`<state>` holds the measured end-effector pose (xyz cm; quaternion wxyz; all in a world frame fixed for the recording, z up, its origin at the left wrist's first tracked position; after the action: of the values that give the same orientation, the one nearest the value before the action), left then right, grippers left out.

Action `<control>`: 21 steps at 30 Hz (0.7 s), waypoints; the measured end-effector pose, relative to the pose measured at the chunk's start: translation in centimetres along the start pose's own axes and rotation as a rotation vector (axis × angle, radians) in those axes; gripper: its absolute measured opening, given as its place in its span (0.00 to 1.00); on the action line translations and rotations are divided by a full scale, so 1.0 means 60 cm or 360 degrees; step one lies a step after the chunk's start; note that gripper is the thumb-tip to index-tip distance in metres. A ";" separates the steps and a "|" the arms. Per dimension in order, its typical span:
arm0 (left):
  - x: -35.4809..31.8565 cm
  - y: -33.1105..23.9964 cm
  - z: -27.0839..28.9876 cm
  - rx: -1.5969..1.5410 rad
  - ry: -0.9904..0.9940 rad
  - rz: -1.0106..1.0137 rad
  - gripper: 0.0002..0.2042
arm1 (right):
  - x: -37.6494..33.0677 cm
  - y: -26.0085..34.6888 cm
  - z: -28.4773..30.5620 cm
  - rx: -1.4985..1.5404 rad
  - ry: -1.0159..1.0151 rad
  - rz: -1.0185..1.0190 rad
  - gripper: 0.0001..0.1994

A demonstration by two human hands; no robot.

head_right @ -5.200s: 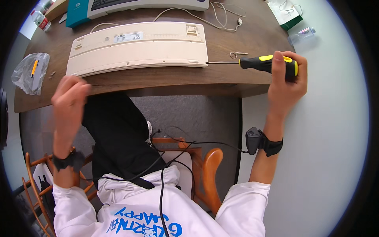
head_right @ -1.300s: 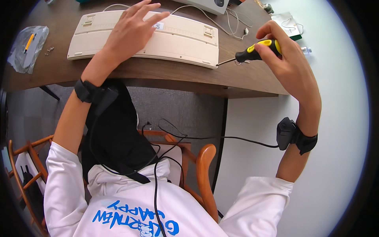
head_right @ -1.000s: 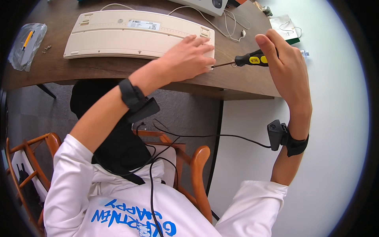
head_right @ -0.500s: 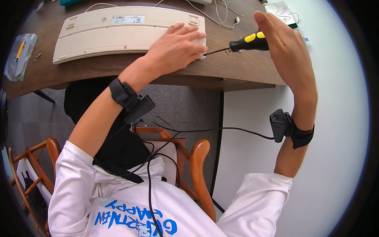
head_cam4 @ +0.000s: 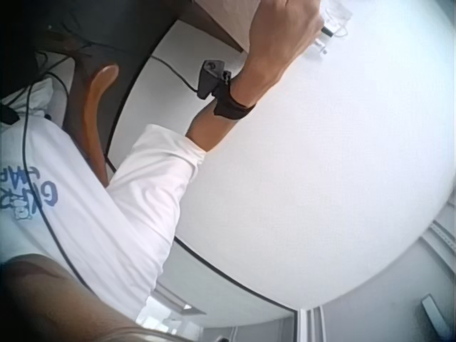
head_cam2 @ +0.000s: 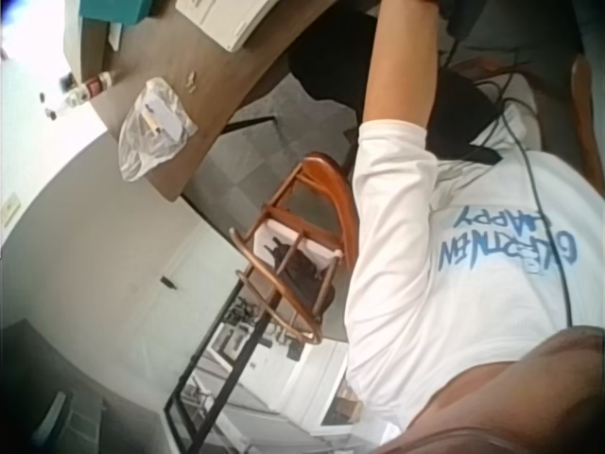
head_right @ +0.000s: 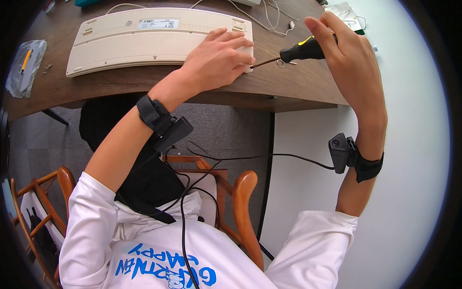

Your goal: The person uses a screwdriver to remove screws from the back of a keyboard, then lifts the keyboard out of its outer frame.

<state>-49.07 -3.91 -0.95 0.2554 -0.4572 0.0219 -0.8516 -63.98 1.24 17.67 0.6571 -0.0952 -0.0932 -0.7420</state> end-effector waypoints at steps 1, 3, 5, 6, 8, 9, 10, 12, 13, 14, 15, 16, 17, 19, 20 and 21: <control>0.000 0.001 -0.001 0.0001 0.0000 0.0000 0.07 | -0.002 0.005 0.001 0.0155 -0.0025 0.0138 0.21; -0.001 0.003 0.000 -0.0009 -0.0044 -0.0006 0.07 | -0.009 0.012 0.002 0.0310 -0.0050 0.0277 0.21; -0.003 0.005 0.001 0.0003 -0.0040 -0.0009 0.07 | -0.022 0.035 0.009 0.0511 -0.0238 0.0643 0.20; -0.005 0.006 0.003 0.0014 -0.0040 -0.0014 0.07 | -0.021 0.035 0.003 0.0518 -0.0183 0.0618 0.20; 0.000 -0.001 -0.001 0.0014 -0.0045 -0.0023 0.07 | -0.013 0.014 0.005 0.0497 -0.0196 0.0473 0.20; 0.003 -0.004 -0.002 0.0026 -0.0047 -0.0028 0.08 | -0.008 0.002 0.006 0.0485 -0.0209 0.0334 0.20; 0.001 -0.002 -0.002 0.0032 -0.0042 -0.0026 0.08 | -0.004 0.002 0.003 0.0493 -0.0208 0.0337 0.20; -0.003 0.002 -0.001 0.0026 -0.0044 -0.0025 0.08 | 0.006 -0.013 -0.007 -0.0011 -0.0141 0.0074 0.16; -0.001 0.001 0.001 0.0024 -0.0044 -0.0024 0.08 | 0.005 -0.013 -0.008 -0.0013 -0.0140 0.0074 0.16; -0.001 0.000 0.002 0.0028 -0.0029 -0.0024 0.07 | 0.000 -0.003 -0.004 0.0097 -0.0238 0.0246 0.16; 0.000 -0.001 0.002 0.0031 -0.0014 -0.0023 0.07 | -0.006 0.006 -0.002 0.0206 -0.0334 0.0418 0.16; -0.001 0.001 0.003 0.0036 -0.0014 -0.0020 0.07 | -0.008 0.008 -0.008 0.0209 -0.0334 0.0422 0.16; -0.001 0.003 0.004 0.0036 -0.0026 -0.0032 0.07 | -0.014 0.020 -0.008 0.0470 -0.0448 0.0563 0.17; -0.002 0.004 0.003 0.0032 -0.0039 -0.0039 0.07 | -0.019 0.032 -0.007 0.0730 -0.0557 0.0703 0.18; -0.002 0.003 0.002 0.0028 -0.0045 -0.0035 0.07 | -0.019 0.036 -0.009 0.0711 -0.0565 0.0732 0.18; -0.002 0.002 0.001 0.0025 -0.0051 -0.0032 0.07 | -0.019 0.038 -0.009 0.0692 -0.0575 0.0760 0.18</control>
<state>-48.91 -3.96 -1.03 0.2508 -0.4689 0.0067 -0.8469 -61.61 1.91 16.89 0.7896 -0.1017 -0.3383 -0.5017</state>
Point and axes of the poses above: each hand's wrist, its own x-axis towards the middle knuckle, its own z-axis out of the back of the hand, y = z × x, the point moved 5 cm from there along x, towards the middle knuckle, and after that the axes turned 15 degrees about -y, right-handed, at the moved point
